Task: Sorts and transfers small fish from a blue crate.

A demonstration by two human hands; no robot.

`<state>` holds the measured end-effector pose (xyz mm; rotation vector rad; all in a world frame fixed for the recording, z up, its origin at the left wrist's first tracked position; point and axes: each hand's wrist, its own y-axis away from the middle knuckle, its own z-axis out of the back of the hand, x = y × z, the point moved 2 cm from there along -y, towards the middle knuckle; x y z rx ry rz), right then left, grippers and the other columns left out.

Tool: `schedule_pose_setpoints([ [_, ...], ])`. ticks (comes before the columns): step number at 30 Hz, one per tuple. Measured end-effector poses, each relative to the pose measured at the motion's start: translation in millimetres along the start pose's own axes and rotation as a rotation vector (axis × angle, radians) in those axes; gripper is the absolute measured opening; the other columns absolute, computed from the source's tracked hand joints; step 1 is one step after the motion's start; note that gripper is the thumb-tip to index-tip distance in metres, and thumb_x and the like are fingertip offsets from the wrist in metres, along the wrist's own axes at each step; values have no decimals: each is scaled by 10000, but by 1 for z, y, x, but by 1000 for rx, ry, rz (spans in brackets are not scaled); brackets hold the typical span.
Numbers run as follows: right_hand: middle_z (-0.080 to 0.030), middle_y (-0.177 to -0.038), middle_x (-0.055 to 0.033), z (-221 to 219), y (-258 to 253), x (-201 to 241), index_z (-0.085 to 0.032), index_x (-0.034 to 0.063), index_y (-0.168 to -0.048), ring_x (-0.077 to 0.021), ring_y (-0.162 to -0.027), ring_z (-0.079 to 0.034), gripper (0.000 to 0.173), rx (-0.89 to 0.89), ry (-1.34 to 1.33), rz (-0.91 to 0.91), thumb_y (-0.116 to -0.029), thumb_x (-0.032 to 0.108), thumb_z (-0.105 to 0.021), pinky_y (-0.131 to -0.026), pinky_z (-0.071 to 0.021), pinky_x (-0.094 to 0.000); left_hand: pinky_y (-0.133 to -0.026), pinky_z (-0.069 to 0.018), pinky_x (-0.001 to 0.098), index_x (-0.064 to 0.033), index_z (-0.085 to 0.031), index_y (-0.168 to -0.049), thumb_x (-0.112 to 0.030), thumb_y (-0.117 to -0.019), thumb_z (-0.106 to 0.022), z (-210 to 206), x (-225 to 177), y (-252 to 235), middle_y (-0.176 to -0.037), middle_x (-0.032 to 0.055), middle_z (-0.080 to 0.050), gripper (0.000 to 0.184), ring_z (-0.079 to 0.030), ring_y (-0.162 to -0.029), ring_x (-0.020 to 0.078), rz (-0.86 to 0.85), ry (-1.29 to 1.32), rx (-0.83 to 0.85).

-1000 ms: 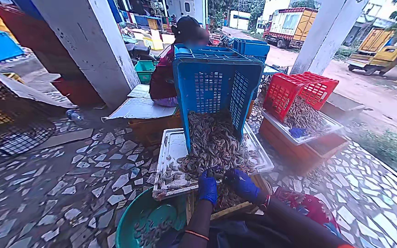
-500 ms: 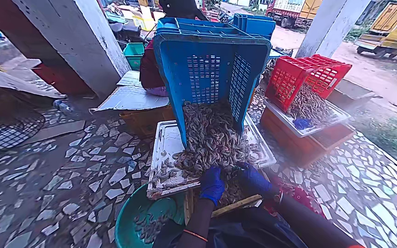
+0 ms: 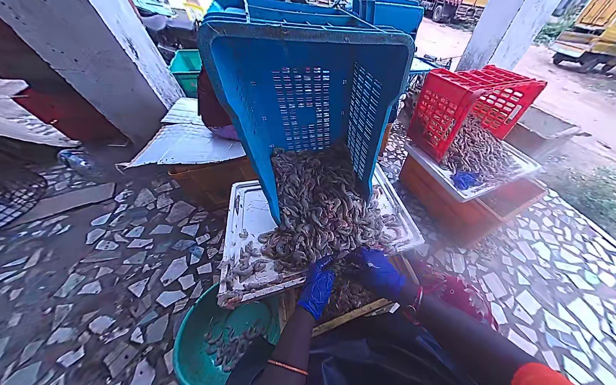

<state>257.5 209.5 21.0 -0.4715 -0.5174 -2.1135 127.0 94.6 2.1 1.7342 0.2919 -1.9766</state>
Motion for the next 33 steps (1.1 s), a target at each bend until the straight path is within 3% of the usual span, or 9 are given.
schedule_pose_setpoints([
  [3,-686,-1239,-190,-17,1,15,-676,76,-1285,-389,-1174,-633,347,-169,281,77,-996,228,-559,-1064,-421,-599,-1107,-428,339,68,-621,-1307,30,-1022,-416,-3,-4,8,-1331,218,-636,353,-588,-1264,205,4,6,-87],
  [7,-730,-1138,-137,-28,3,21,-731,96,-1146,-332,-1100,-680,269,-307,355,178,-957,225,-590,-1126,-382,-584,-1122,-421,383,78,-575,-1355,-43,-1078,-336,5,-4,19,-1370,249,-600,386,-567,-1292,254,106,72,-264],
  [10,-739,-1123,-118,-25,8,17,-737,105,-1123,-306,-1101,-690,252,-323,313,197,-960,244,-603,-1138,-390,-554,-1082,-441,462,48,-561,-1378,-50,-1077,-397,39,1,16,-1382,243,-584,357,-562,-1281,294,228,72,-405],
  [15,-622,-1401,-62,-15,3,-28,-654,228,-1347,-253,-1299,-581,393,-97,143,-72,-986,368,-583,-1102,-444,-517,-1008,-440,665,-267,-720,-1259,-286,-986,-575,108,6,36,-1360,128,-650,310,-569,-1303,370,529,-925,-358],
  [19,-623,-1359,-56,-4,24,-43,-670,220,-1309,-177,-1180,-635,331,-103,-67,-115,-1001,292,-574,-1036,-516,-414,-1000,-414,721,-204,-601,-1415,-305,-928,-660,145,34,50,-1472,230,-522,500,-474,-1366,466,753,-1140,-424],
  [23,-645,-1329,-55,6,36,-35,-701,194,-1262,-153,-1202,-622,300,-129,-177,-86,-998,260,-574,-1059,-498,-380,-952,-456,711,-285,-532,-1485,-226,-901,-680,146,32,49,-1474,241,-509,605,-492,-1343,477,684,-1045,-526],
  [27,-703,-1168,-69,21,51,-9,-660,41,-1248,-125,-1024,-678,253,-117,-907,-124,-1036,107,-539,-926,-567,-311,-1007,-439,675,-416,-608,-1403,-207,-921,-588,129,32,39,-1368,135,-653,526,-598,-1282,387,479,-944,-699],
  [29,-707,-1160,-99,29,56,2,-651,14,-1231,-177,-1008,-696,241,-71,-1131,-137,-1043,65,-509,-905,-586,-348,-1027,-426,672,-392,-597,-1424,-200,-947,-576,122,20,38,-1390,144,-639,514,-581,-1303,392,453,-881,-647],
  [33,-705,-1149,-73,40,66,17,-666,37,-1196,-161,-994,-684,237,43,-1155,-65,-1039,49,-489,-881,-582,-337,-999,-417,701,-347,-606,-1425,-216,-972,-563,120,22,37,-1417,130,-616,474,-550,-1321,406,412,-801,-582],
])
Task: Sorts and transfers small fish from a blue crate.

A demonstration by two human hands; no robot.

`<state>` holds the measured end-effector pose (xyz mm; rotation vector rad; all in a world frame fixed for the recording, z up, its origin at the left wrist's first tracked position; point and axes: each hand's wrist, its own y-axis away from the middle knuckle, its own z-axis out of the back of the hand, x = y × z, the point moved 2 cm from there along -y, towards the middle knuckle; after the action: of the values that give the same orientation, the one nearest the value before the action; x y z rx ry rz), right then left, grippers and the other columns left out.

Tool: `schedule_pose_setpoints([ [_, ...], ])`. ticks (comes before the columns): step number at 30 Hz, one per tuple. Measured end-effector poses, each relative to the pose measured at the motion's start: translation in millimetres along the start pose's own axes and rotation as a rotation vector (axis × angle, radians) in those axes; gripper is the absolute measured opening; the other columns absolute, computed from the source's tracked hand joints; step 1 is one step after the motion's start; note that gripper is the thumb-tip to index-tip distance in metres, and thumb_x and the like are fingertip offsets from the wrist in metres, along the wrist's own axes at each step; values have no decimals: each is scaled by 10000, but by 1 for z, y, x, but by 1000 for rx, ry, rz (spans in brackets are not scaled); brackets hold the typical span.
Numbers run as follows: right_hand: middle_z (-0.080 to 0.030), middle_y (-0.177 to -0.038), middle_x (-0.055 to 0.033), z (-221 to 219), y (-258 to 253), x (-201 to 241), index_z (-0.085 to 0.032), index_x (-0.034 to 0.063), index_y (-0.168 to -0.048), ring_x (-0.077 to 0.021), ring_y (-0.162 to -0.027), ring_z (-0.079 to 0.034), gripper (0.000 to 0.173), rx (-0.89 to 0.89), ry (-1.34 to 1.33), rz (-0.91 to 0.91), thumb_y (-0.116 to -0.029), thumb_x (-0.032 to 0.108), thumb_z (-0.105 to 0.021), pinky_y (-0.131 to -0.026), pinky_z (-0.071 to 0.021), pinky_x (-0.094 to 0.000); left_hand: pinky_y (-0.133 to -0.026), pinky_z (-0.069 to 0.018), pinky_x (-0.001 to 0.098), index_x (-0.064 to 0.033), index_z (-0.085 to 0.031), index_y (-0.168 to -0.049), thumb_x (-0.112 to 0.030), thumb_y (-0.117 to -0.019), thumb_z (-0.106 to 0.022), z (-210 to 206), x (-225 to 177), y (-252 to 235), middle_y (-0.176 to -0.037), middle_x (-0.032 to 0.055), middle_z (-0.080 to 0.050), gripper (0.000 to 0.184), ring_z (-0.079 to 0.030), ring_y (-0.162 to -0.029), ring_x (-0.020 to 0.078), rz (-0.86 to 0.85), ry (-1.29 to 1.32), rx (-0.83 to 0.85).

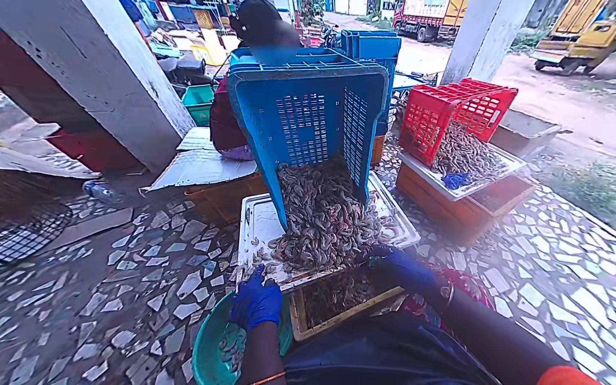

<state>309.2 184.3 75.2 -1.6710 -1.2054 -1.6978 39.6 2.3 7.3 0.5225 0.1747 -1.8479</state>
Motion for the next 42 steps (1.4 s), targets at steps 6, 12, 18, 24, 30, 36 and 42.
schedule_pose_setpoints([
  [6,-688,-1191,-81,-13,8,11,-656,29,-1216,-173,-1046,-665,260,162,26,62,-1040,65,-468,-927,-567,-347,-1064,-424,638,-272,-649,-1391,-203,-999,-578,1,5,-2,-1407,147,-619,404,-548,-1333,385,-69,195,46],
  [12,-706,-1144,-62,-24,7,11,-660,28,-1198,-154,-1035,-679,237,201,3,54,-1054,93,-484,-951,-569,-325,-1029,-497,435,-130,-570,-1440,-289,-1120,-271,1,7,5,-1430,26,-616,465,-575,-1313,192,-135,1381,461],
  [18,-702,-1148,-59,-18,6,4,-658,32,-1221,-142,-1009,-674,255,170,59,27,-1053,118,-487,-908,-572,-308,-1052,-488,450,-121,-530,-1466,-365,-1113,-80,5,3,6,-1447,46,-594,621,-572,-1317,218,-96,1592,553],
  [24,-706,-1162,-66,-7,10,0,-652,27,-1240,-153,-1038,-683,253,113,66,-6,-1052,98,-499,-936,-577,-325,-1030,-500,443,-136,-565,-1445,-426,-1094,-19,1,-1,1,-1449,45,-607,711,-589,-1306,215,-133,1580,562],
  [30,-708,-978,5,-11,-6,1,-652,34,-1160,-69,-903,-679,203,-50,105,13,-1038,184,-588,-864,-579,-266,-1165,-366,509,-178,-323,-1618,-546,-1040,27,-11,-30,23,-1680,10,-312,770,-334,-1523,230,-273,1587,760],
  [36,-686,-1024,-32,-29,-31,10,-564,-1,-1268,-78,-924,-677,407,-103,104,77,-926,141,-733,-878,-583,-276,-1192,-321,538,-171,-175,-1659,-715,-985,-47,-23,-68,45,-1714,37,-209,876,-268,-1551,233,-296,1626,899],
  [42,-686,-1024,-29,16,-57,1,-620,14,-1202,-89,-907,-670,219,-61,49,92,-999,90,-593,-846,-584,-286,-1176,-378,503,-176,15,-1665,-704,-979,-356,-33,-96,48,-1714,71,-212,942,-290,-1549,276,-374,1566,960],
])
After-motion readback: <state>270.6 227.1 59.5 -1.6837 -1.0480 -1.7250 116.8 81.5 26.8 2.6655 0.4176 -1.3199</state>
